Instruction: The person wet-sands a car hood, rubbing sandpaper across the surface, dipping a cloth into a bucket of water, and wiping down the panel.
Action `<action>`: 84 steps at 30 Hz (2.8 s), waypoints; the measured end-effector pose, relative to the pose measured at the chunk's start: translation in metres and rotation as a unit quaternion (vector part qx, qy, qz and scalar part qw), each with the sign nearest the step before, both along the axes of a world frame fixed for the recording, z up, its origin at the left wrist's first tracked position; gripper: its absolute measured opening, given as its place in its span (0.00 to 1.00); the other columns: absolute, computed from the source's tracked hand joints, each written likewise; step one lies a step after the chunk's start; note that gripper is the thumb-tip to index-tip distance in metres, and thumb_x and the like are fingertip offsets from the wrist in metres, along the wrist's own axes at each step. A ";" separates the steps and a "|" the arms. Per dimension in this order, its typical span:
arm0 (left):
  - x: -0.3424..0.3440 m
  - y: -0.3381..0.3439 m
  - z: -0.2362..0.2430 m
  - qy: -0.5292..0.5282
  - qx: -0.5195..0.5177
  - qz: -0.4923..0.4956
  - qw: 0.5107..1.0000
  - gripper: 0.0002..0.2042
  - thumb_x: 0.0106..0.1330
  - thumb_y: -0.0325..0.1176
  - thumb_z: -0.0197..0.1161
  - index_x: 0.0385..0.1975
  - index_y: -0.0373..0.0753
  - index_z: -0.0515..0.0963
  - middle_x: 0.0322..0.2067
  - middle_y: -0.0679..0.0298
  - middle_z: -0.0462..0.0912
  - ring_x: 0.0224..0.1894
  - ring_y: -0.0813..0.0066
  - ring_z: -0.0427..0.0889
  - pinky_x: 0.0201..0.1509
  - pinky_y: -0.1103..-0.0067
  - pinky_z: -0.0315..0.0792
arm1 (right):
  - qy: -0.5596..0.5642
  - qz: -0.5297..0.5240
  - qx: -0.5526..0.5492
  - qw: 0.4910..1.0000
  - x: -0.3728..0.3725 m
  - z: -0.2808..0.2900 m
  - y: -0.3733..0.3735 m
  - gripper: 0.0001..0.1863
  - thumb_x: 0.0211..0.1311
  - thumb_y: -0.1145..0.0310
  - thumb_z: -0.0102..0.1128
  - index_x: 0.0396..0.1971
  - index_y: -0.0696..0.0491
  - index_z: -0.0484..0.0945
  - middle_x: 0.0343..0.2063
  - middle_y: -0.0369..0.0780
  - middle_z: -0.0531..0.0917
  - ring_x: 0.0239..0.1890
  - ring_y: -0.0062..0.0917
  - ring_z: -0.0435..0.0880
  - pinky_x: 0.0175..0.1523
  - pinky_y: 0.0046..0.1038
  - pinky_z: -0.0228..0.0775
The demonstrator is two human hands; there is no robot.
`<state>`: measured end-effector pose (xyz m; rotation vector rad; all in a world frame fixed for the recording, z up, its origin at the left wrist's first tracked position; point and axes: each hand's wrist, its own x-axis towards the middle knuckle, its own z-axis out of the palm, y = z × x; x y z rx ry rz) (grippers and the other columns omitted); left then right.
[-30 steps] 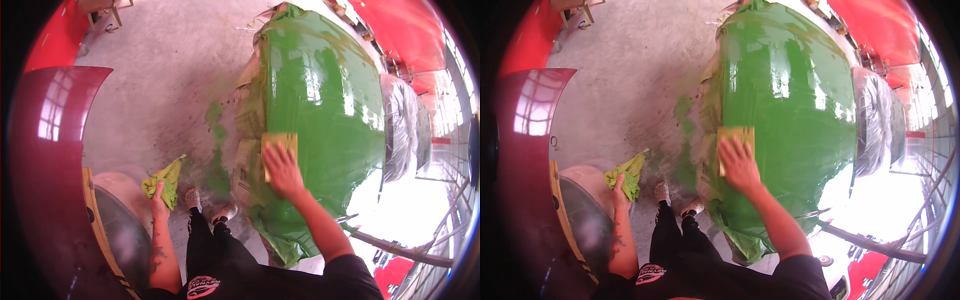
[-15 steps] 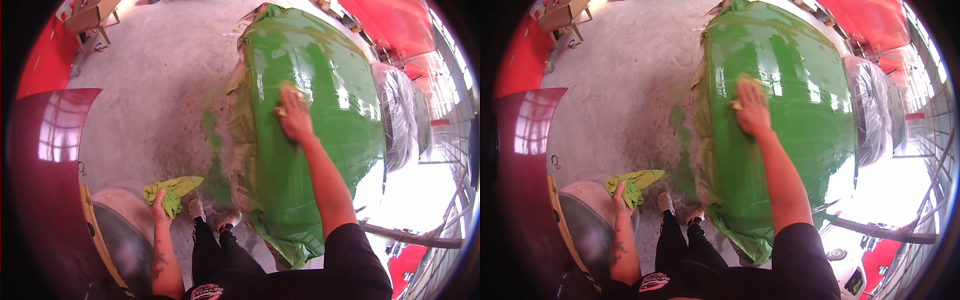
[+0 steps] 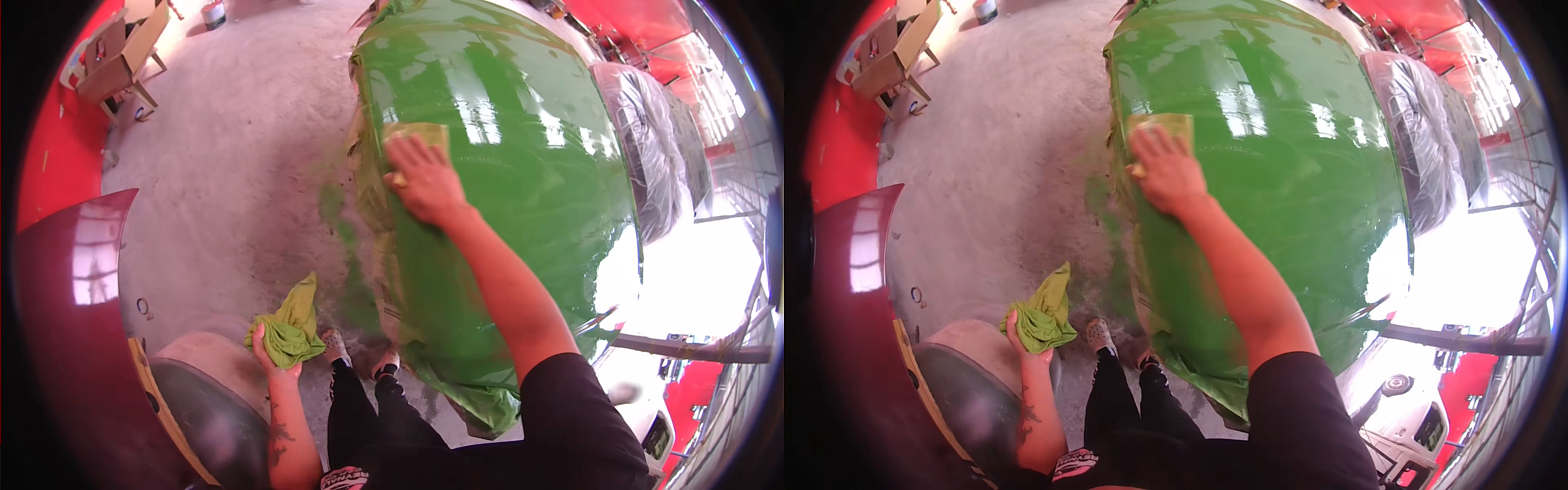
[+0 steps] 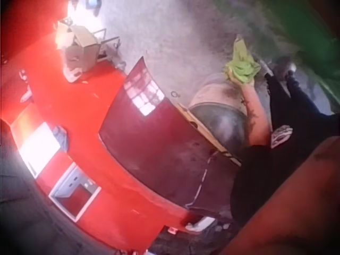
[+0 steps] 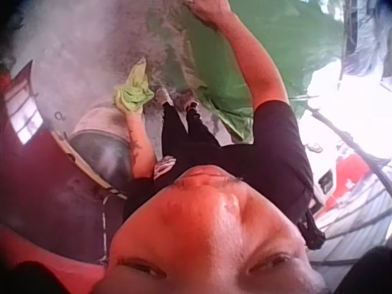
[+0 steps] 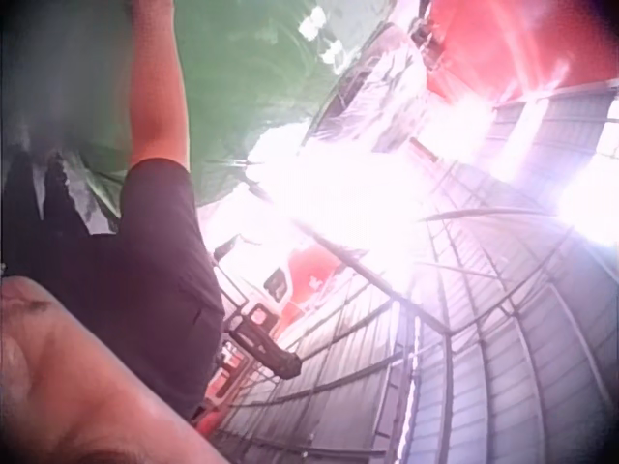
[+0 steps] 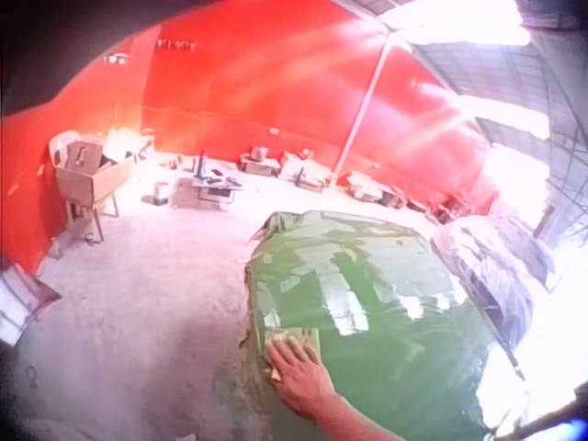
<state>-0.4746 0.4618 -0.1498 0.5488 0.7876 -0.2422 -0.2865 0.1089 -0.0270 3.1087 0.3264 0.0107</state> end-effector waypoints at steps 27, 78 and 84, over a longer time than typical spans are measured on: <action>-0.010 -0.013 0.027 -0.067 -0.055 -0.047 0.995 0.31 0.62 0.55 0.52 0.56 0.35 0.72 0.53 0.54 0.77 0.55 0.54 0.76 0.62 0.62 0.68 | -0.055 -0.159 -0.015 0.986 -0.027 0.005 -0.019 0.35 0.70 0.47 0.43 0.69 0.53 0.54 0.71 0.43 0.56 0.73 0.45 0.50 0.73 0.50 0.43; -0.023 0.004 0.012 -0.027 -0.037 -0.073 0.996 0.30 0.63 0.55 0.52 0.56 0.36 0.71 0.54 0.56 0.76 0.56 0.57 0.76 0.62 0.63 0.68 | 0.027 -0.003 0.010 1.000 -0.169 -0.002 0.037 0.32 0.64 0.57 0.49 0.67 0.50 0.60 0.69 0.39 0.60 0.72 0.38 0.56 0.72 0.48 0.46; -0.020 -0.008 0.017 -0.035 -0.044 -0.095 0.994 0.29 0.63 0.54 0.53 0.55 0.36 0.71 0.53 0.56 0.76 0.56 0.57 0.75 0.62 0.62 0.67 | -0.074 -0.115 0.018 0.990 -0.054 0.025 -0.055 0.33 0.67 0.50 0.47 0.68 0.49 0.60 0.70 0.39 0.59 0.72 0.38 0.55 0.73 0.47 0.45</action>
